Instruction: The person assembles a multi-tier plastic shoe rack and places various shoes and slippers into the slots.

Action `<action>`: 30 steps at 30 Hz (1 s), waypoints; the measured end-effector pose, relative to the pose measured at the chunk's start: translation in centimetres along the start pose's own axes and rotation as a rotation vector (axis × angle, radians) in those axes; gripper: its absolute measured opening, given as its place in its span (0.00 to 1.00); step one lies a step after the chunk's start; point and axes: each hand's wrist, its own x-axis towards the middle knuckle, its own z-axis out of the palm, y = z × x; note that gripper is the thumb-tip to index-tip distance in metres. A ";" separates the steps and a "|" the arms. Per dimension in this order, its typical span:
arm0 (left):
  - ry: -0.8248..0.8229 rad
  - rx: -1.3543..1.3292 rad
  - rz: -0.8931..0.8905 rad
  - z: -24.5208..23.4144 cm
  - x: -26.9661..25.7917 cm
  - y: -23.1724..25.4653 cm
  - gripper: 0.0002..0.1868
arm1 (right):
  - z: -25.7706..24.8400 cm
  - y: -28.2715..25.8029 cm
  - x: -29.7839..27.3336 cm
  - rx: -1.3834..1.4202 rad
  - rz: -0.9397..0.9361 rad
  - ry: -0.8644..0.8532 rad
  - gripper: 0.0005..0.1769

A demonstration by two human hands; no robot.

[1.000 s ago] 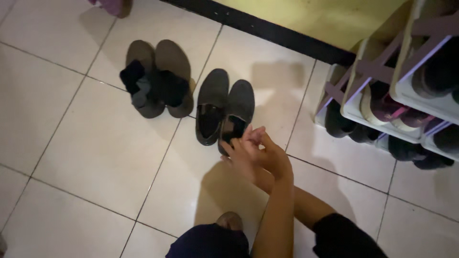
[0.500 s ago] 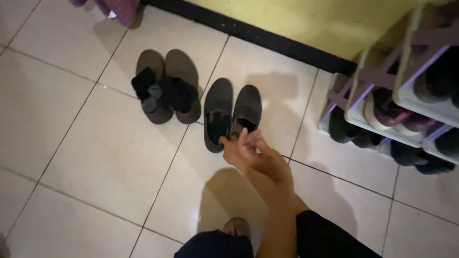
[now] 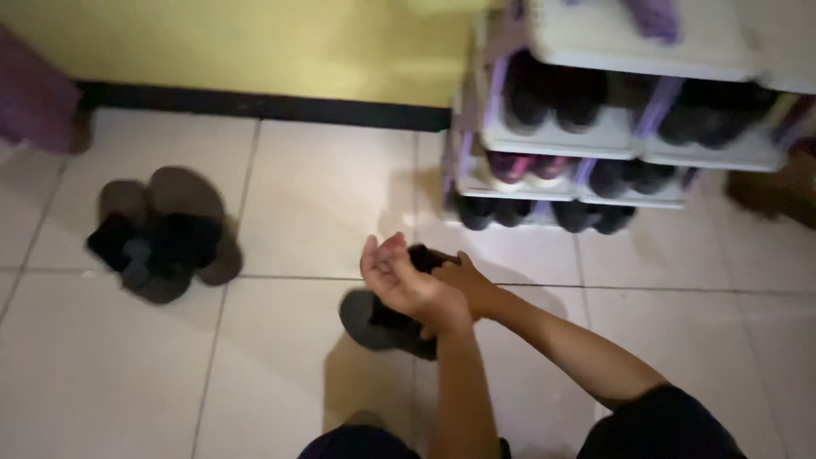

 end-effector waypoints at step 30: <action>-0.257 -0.095 -0.102 0.7 -6.9 -7.4 0.19 | 16.6 11.3 -14.6 0.035 0.456 0.480 0.36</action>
